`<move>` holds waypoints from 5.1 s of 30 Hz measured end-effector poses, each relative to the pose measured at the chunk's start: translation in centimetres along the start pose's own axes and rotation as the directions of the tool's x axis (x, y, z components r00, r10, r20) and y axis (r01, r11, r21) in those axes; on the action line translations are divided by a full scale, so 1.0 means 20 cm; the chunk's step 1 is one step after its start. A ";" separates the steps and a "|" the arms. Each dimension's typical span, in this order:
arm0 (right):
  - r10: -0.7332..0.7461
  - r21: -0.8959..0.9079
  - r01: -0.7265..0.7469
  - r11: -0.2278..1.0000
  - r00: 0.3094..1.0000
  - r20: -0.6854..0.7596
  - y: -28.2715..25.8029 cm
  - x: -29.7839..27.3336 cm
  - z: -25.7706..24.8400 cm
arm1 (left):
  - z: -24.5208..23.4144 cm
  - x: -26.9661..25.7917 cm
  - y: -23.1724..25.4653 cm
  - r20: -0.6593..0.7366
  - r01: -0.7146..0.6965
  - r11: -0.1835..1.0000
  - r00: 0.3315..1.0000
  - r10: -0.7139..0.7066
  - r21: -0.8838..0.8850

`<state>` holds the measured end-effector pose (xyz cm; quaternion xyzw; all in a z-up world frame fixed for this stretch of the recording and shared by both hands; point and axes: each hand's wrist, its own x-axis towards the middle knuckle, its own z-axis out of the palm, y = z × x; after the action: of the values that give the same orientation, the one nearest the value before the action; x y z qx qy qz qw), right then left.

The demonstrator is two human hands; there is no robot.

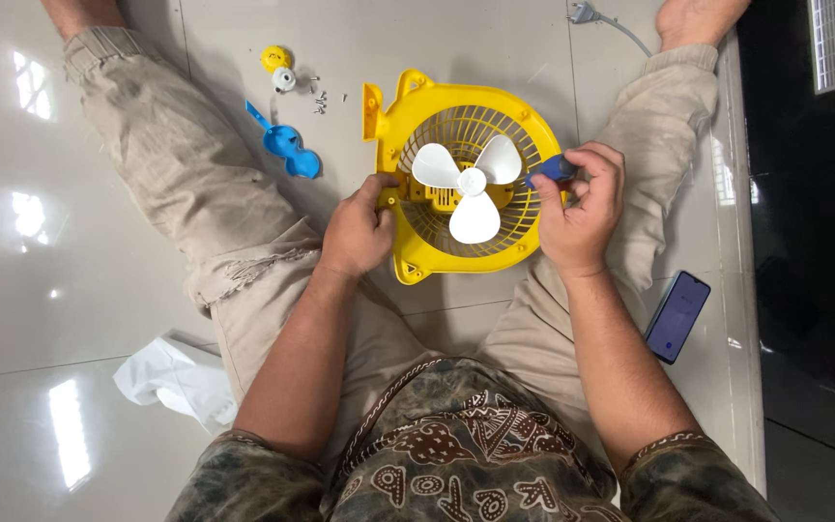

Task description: The person sits on the floor and uses a screwdriver to adjust the central hub of a yellow electric fan. They rotate the fan blades by hand, wipe the fan housing with a tissue, and continue to manipulate the fan's internal components.

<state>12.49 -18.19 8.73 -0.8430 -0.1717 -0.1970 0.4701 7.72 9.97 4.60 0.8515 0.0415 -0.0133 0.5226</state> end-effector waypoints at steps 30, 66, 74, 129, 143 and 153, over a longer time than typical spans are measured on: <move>0.014 0.077 -0.003 0.997 0.990 -0.140 0.06 -0.03 -0.01 | -0.01 0.01 0.03 0.024 0.038 0.999 0.999 -0.039 0.036; 0.204 0.065 -0.193 0.979 0.940 -0.275 0.26 -0.12 -0.12 | -0.02 0.02 0.04 0.026 0.049 0.998 0.998 -0.050 0.047; 0.038 -0.115 -0.060 0.992 0.982 -0.187 0.11 -0.06 -0.11 | -0.02 0.02 0.04 0.024 0.048 0.998 0.999 -0.049 0.043; 0.036 0.249 -0.034 0.968 0.999 -0.004 0.00 0.11 -0.06 | 0.04 -0.04 0.08 -0.062 0.138 0.975 0.990 -0.129 0.175; 0.043 0.325 -0.054 0.944 0.998 0.042 0.09 0.05 -0.02 | 0.04 -0.04 0.08 -0.067 0.098 0.983 0.994 -0.089 0.158; 0.158 0.313 -0.128 0.941 0.985 -0.073 0.17 0.04 -0.01 | 0.02 -0.04 0.11 -0.041 0.144 0.975 0.989 -0.139 0.167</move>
<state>14.76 -19.87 6.78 -0.7592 -0.1154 -0.1740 0.6165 7.17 8.51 6.38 0.8879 0.1082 -0.0417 0.4453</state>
